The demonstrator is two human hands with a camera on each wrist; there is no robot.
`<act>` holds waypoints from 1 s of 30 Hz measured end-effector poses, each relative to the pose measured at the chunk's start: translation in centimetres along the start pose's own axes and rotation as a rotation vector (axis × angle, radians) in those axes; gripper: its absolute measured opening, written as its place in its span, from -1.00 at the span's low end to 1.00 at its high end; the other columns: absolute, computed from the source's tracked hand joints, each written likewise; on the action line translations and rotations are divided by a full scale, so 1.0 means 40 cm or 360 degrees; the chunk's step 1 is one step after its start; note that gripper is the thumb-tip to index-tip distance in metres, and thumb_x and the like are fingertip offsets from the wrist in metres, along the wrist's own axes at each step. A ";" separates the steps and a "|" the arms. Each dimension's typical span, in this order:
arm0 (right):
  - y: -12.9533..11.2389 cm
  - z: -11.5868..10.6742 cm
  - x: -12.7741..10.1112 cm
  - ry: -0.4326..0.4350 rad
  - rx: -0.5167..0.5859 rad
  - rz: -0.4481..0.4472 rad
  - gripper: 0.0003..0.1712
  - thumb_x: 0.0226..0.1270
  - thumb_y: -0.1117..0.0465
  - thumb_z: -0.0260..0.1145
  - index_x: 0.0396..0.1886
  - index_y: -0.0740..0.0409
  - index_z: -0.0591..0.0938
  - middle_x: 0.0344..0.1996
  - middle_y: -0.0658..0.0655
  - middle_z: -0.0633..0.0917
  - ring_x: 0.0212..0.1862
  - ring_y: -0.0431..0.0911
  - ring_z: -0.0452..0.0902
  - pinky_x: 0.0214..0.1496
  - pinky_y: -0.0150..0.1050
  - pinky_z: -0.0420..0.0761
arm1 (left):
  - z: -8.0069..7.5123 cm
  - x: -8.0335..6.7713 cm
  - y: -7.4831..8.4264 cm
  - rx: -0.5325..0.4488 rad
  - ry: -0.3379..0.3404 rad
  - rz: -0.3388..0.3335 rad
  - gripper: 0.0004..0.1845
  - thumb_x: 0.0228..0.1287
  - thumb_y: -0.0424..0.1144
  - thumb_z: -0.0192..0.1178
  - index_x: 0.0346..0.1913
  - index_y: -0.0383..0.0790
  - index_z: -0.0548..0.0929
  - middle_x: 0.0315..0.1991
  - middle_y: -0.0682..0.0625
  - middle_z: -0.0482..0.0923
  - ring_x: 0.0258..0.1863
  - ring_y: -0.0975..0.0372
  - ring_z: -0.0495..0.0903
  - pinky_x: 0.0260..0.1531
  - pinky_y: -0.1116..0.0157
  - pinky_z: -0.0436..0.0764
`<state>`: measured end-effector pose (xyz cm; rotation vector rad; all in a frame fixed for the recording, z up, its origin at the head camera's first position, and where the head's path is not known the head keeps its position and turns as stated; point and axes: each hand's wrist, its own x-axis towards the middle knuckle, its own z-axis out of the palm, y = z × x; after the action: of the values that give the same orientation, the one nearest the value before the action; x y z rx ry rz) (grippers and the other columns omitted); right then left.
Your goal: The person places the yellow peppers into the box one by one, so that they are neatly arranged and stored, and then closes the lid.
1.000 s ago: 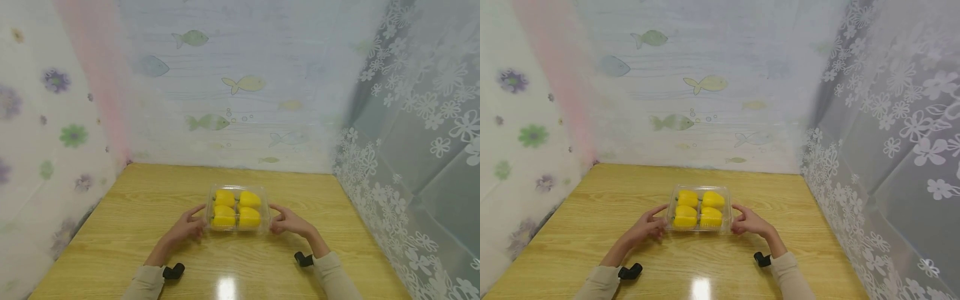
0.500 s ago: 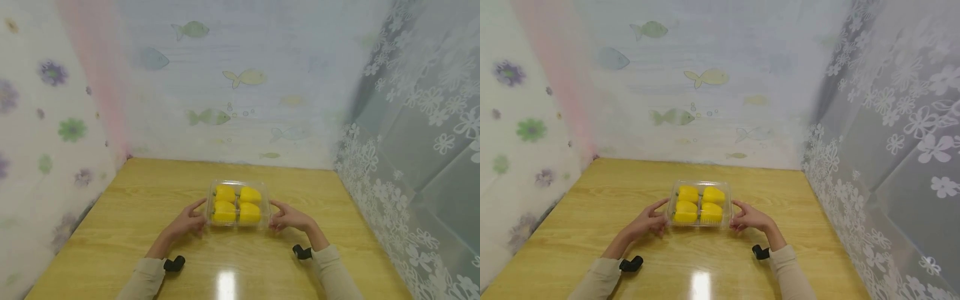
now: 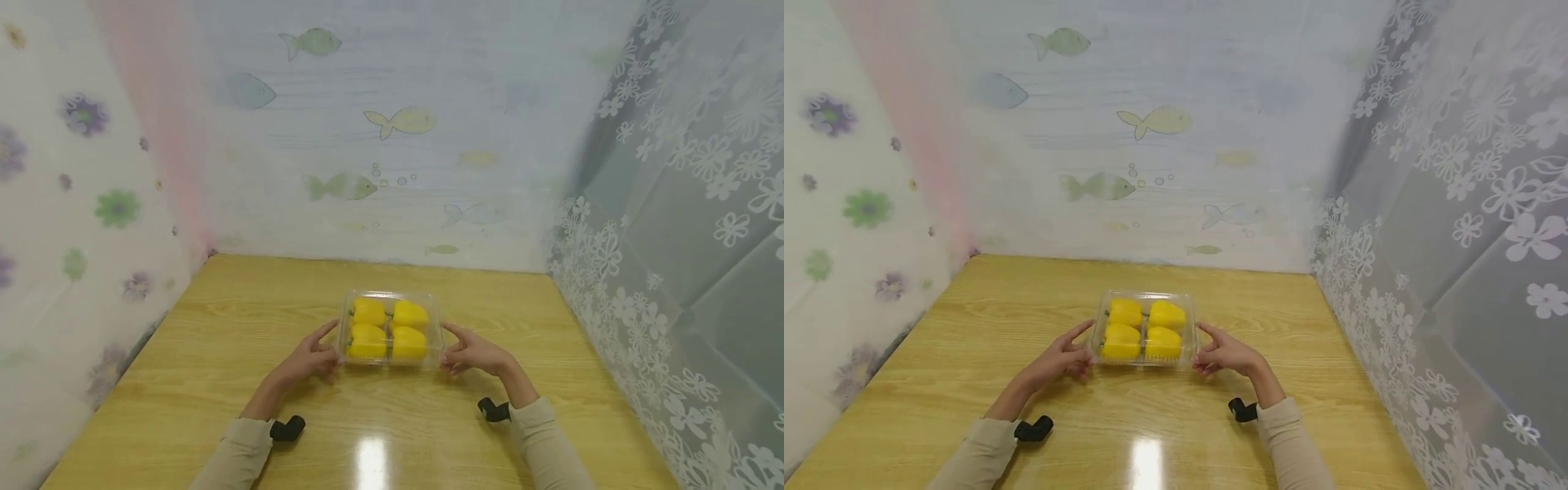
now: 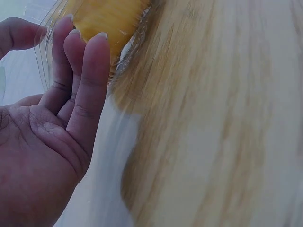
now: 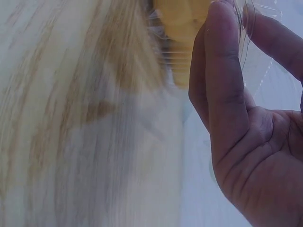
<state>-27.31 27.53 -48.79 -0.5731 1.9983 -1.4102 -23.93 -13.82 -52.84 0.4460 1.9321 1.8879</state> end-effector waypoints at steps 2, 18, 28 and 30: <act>0.000 0.001 -0.001 0.0010 0.0008 -0.0001 -0.01 0.54 0.31 0.20 0.66 0.22 -0.24 -0.14 0.43 0.74 -0.13 0.13 0.71 -0.07 -0.03 0.73 | 0.001 0.000 0.001 -0.0002 -0.0005 0.0011 -0.11 0.48 -0.36 0.12 0.67 -0.16 -0.18 -0.33 -0.06 0.66 -0.43 0.18 0.62 -0.30 0.18 0.74; 0.010 0.018 -0.010 0.0084 0.0095 -0.0026 -0.06 0.53 0.30 0.23 0.65 0.21 -0.14 -0.13 0.47 0.73 -0.14 0.15 0.73 -0.07 -0.06 0.73 | 0.007 -0.009 -0.013 -0.0108 0.0005 0.0042 -0.16 0.55 -0.35 0.08 0.66 -0.18 -0.18 -0.30 -0.09 0.67 -0.37 0.22 0.61 -0.30 0.24 0.72; 0.017 0.018 -0.009 0.0085 0.0110 -0.0047 -0.03 0.51 0.29 0.27 0.65 0.23 -0.14 -0.16 0.38 0.76 -0.17 0.14 0.73 -0.06 -0.02 0.74 | 0.017 -0.006 -0.013 -0.0115 0.0073 0.0031 -0.17 0.53 -0.33 0.09 0.66 -0.17 -0.13 -0.30 -0.11 0.68 -0.41 0.21 0.58 -0.40 0.27 0.67; 0.017 0.016 -0.010 0.0094 0.0105 -0.0048 -0.03 0.52 0.28 0.27 0.65 0.22 -0.13 -0.17 0.34 0.77 -0.14 0.14 0.74 -0.05 -0.03 0.74 | 0.018 -0.005 -0.011 -0.0122 0.0077 0.0033 -0.17 0.53 -0.32 0.10 0.66 -0.16 -0.13 -0.31 -0.09 0.67 -0.40 0.21 0.57 -0.41 0.28 0.66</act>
<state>-26.56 27.58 -49.50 -0.5403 1.9886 -1.5215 -23.38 -13.28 -53.29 0.4022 1.8849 1.9954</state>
